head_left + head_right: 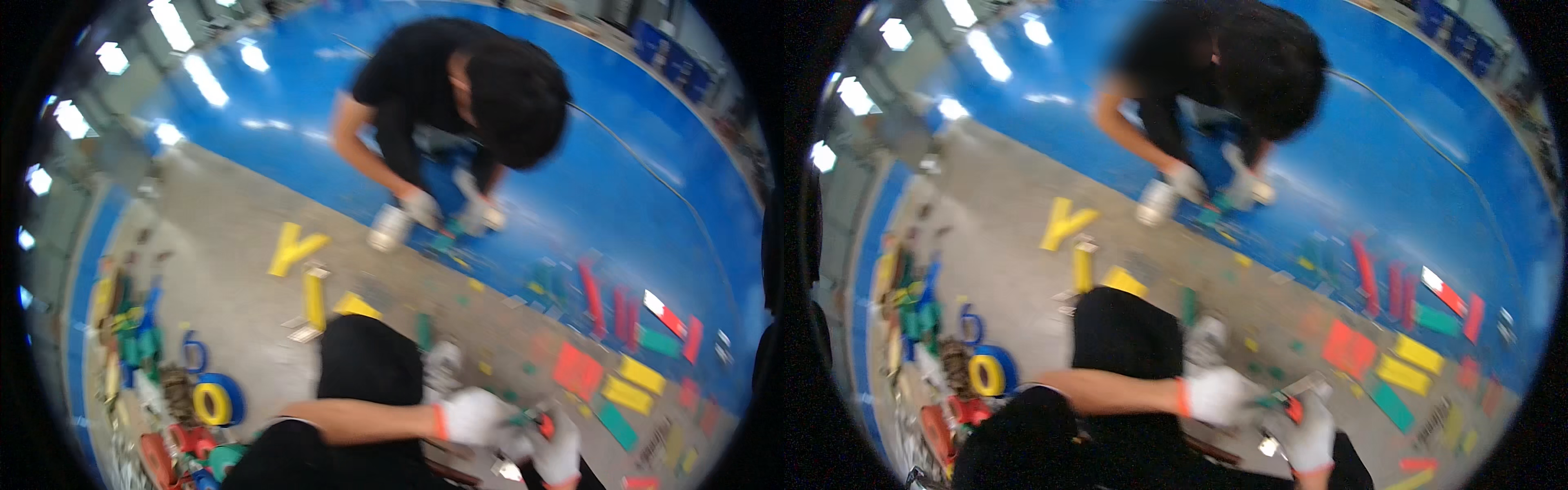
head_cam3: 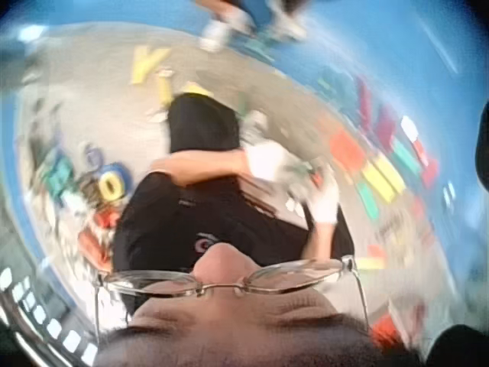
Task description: The person sits on the floor and uses a utility knife to strip the green insulation from multiple metal busbars. They hold each busbar with one hand and carefully cut away the insulation with the other, then place the finished pieces on the floor.
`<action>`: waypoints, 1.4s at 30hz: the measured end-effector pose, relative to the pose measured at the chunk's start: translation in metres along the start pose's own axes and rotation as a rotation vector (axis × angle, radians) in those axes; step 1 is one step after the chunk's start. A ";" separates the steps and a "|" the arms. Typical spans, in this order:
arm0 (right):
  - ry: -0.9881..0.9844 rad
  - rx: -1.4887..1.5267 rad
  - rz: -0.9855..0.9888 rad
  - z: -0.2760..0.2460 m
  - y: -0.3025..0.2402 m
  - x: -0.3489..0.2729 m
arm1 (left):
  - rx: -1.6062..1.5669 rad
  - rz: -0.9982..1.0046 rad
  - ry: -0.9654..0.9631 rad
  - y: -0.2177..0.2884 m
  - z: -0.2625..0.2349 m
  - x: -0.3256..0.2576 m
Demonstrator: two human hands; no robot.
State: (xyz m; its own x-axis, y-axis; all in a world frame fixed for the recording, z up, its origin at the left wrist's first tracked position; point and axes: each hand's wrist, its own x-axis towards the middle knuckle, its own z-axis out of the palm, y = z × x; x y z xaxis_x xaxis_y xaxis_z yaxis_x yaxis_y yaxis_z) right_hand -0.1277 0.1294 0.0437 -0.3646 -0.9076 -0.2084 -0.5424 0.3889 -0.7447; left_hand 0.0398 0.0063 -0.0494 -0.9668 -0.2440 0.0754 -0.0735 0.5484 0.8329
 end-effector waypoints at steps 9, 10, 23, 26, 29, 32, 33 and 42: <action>-0.104 -0.247 -0.176 0.010 0.026 -0.012 | -0.037 -0.102 -0.043 0.005 -0.003 -0.012; -0.067 -0.234 -0.197 0.008 0.026 -0.011 | -0.065 -0.095 -0.026 0.006 -0.002 -0.008; 0.153 -0.194 -0.219 0.015 0.022 0.006 | -0.143 -0.295 0.042 0.014 -0.008 0.006; 0.181 -0.111 -0.189 0.006 0.014 -0.002 | -0.225 -0.295 0.094 0.025 -0.008 0.004; 0.236 -0.091 -0.229 0.003 0.015 -0.007 | -0.331 -0.231 0.138 0.036 -0.019 0.011; 0.210 -0.013 -0.215 0.015 0.025 -0.006 | -0.473 -0.395 0.047 0.029 -0.017 0.008; 0.244 -0.080 -0.265 0.010 0.025 -0.009 | -0.535 -0.421 0.043 0.035 -0.017 0.011; 0.334 -0.086 -0.426 0.014 0.024 -0.010 | -0.721 -0.485 -0.019 0.034 -0.024 0.017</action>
State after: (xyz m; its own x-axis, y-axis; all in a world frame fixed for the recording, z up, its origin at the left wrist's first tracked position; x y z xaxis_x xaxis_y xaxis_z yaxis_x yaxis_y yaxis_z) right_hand -0.1261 0.1451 0.0190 -0.3125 -0.8932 0.3233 -0.7492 0.0224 -0.6620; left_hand 0.0272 0.0015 -0.0069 -0.8733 -0.3029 -0.3815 -0.3117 -0.2543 0.9155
